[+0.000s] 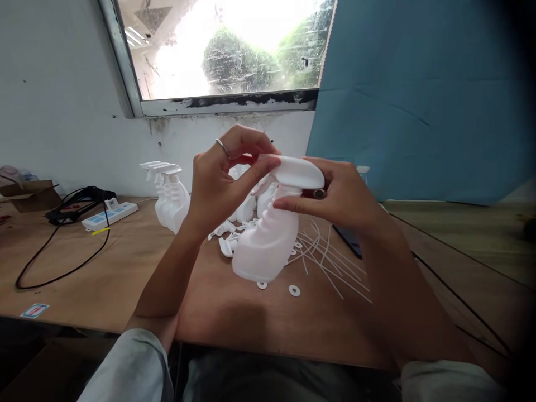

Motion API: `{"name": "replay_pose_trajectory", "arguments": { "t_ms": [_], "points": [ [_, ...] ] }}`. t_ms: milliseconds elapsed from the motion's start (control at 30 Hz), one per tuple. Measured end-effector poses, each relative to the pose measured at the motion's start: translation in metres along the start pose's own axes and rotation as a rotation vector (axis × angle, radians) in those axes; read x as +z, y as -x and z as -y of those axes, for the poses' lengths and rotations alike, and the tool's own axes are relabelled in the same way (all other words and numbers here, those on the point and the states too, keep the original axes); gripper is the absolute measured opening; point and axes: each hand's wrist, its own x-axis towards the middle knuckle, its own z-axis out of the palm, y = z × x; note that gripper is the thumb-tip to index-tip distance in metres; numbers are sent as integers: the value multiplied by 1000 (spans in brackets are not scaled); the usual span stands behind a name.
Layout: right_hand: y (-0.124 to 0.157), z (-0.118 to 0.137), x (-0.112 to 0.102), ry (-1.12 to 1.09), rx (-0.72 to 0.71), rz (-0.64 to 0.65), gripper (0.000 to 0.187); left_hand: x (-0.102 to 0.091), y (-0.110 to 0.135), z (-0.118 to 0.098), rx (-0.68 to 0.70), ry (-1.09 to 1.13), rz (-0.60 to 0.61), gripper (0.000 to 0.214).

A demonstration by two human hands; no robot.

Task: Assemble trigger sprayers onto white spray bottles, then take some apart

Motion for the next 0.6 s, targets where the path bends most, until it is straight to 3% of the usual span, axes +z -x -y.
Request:
{"name": "replay_pose_trajectory", "arguments": {
  "t_ms": [133,267,467,600],
  "points": [
    [1,-4,-3,-22,-8,-206,37,-2,-2,-1,37,104,10,46],
    [2,-14,-7,-147,-12,-380,36,8,-6,11,152,209,172,56],
    [3,-13,-10,-147,-26,-335,40,22,-8,19,238,96,323,46],
    [-2,-18,-9,-126,-195,-298,40,19,-11,23,354,106,385,45]
  ]
}}
